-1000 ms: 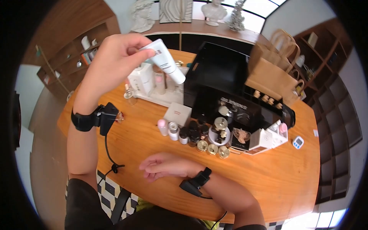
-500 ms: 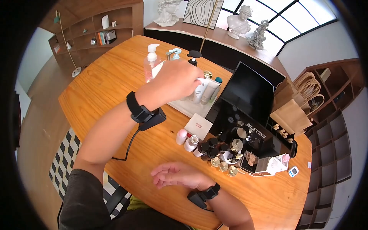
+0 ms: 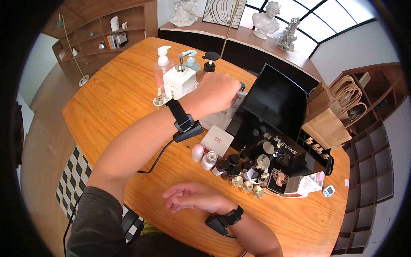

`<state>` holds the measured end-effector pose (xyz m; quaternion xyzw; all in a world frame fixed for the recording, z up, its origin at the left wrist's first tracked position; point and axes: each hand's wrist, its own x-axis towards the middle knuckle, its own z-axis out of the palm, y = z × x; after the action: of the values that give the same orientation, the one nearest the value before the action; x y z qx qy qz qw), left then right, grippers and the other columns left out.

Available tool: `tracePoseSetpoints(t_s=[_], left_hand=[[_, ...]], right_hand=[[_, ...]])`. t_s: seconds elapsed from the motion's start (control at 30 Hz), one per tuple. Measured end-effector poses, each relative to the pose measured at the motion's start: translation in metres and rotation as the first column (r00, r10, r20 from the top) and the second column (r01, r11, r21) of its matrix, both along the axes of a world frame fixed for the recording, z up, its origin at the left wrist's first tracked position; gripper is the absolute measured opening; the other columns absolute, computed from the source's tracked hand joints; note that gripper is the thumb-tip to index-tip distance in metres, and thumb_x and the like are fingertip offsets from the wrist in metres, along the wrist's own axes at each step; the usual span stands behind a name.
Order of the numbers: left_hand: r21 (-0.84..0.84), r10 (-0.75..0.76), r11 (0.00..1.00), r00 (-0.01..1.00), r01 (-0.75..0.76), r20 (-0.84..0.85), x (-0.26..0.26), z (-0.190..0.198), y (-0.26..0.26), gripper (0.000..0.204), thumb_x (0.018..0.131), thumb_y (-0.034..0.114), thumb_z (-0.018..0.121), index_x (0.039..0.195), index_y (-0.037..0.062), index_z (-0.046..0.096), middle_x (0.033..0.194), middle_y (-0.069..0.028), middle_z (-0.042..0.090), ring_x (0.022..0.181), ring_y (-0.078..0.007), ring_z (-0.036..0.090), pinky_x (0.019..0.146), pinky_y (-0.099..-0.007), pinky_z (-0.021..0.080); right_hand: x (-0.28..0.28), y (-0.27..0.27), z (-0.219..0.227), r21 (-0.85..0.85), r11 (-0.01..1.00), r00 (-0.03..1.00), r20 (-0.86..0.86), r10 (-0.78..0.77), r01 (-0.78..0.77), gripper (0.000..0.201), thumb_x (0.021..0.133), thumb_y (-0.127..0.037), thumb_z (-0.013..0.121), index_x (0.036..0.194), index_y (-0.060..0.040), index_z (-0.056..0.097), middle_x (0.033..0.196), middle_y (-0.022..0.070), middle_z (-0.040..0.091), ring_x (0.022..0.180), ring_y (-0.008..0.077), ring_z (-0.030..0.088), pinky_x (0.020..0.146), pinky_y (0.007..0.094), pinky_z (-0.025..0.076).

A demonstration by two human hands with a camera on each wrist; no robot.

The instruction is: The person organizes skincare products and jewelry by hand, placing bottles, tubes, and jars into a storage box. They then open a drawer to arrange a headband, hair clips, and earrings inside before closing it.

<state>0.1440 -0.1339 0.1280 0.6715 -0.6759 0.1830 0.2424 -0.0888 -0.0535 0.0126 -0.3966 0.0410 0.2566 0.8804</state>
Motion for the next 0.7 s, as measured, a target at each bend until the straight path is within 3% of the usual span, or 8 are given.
tracePoseSetpoints(t_s=[0.2,0.3,0.37,0.5,0.7], left_hand=[[0.011,-0.003,1.0,1.0,0.003,0.017,0.004,0.002,-0.001,0.007,0.082,0.011,0.073,0.081,0.0054,0.077,0.077,-0.0183,0.073,0.077,-0.039,0.074,0.068,-0.0491,0.058],[0.086,0.021,0.996,1.0,-0.022,0.012,0.006,0.012,0.004,0.008,0.083,0.012,0.073,0.084,0.0054,0.078,0.077,-0.018,0.073,0.08,-0.0386,0.074,0.072,-0.0495,0.058],[0.144,0.008,0.99,0.996,0.006,-0.094,0.009,0.017,0.009,0.01,0.084,0.013,0.074,0.088,0.0052,0.079,0.079,-0.0179,0.074,0.083,-0.0381,0.074,0.076,-0.0497,0.058],[0.197,0.024,0.98,0.996,-0.008,-0.08,0.021,0.018,0.017,0.013,0.085,0.014,0.073,0.092,0.0049,0.08,0.082,-0.0189,0.075,0.085,-0.0382,0.074,0.078,-0.0498,0.058],[0.207,0.122,0.972,0.992,-0.116,-0.021,0.024,0.021,0.026,0.015,0.086,0.016,0.073,0.092,0.0053,0.081,0.085,-0.0208,0.076,0.085,-0.0386,0.075,0.078,-0.0488,0.059]], right_hand=[[0.0,0.0,-0.001,-0.022,1.0,1.0,0.005,0.015,-0.015,0.038,0.108,-0.018,0.066,0.14,-0.0002,0.061,0.125,0.0136,0.068,0.116,0.0261,0.067,0.106,0.0401,0.053],[0.0,0.0,-0.003,0.001,1.0,1.0,0.015,0.001,-0.001,0.037,0.108,-0.018,0.065,0.14,-0.0002,0.061,0.125,0.0135,0.068,0.116,0.0264,0.068,0.106,0.0399,0.053],[0.0,0.0,-0.002,0.008,1.0,1.0,0.021,-0.002,0.001,0.037,0.108,-0.018,0.066,0.14,-0.0003,0.061,0.125,0.0134,0.068,0.116,0.0263,0.068,0.106,0.0396,0.053],[-0.001,0.0,0.002,-0.009,1.0,1.0,0.015,-0.001,0.001,0.039,0.107,-0.02,0.066,0.14,-0.0008,0.061,0.124,0.0131,0.069,0.114,0.0262,0.068,0.105,0.0387,0.053],[0.0,-0.001,0.003,-0.021,1.0,1.0,0.025,0.005,-0.005,0.04,0.107,-0.022,0.068,0.14,-0.0011,0.061,0.124,0.0131,0.069,0.114,0.0256,0.069,0.104,0.0377,0.053]])
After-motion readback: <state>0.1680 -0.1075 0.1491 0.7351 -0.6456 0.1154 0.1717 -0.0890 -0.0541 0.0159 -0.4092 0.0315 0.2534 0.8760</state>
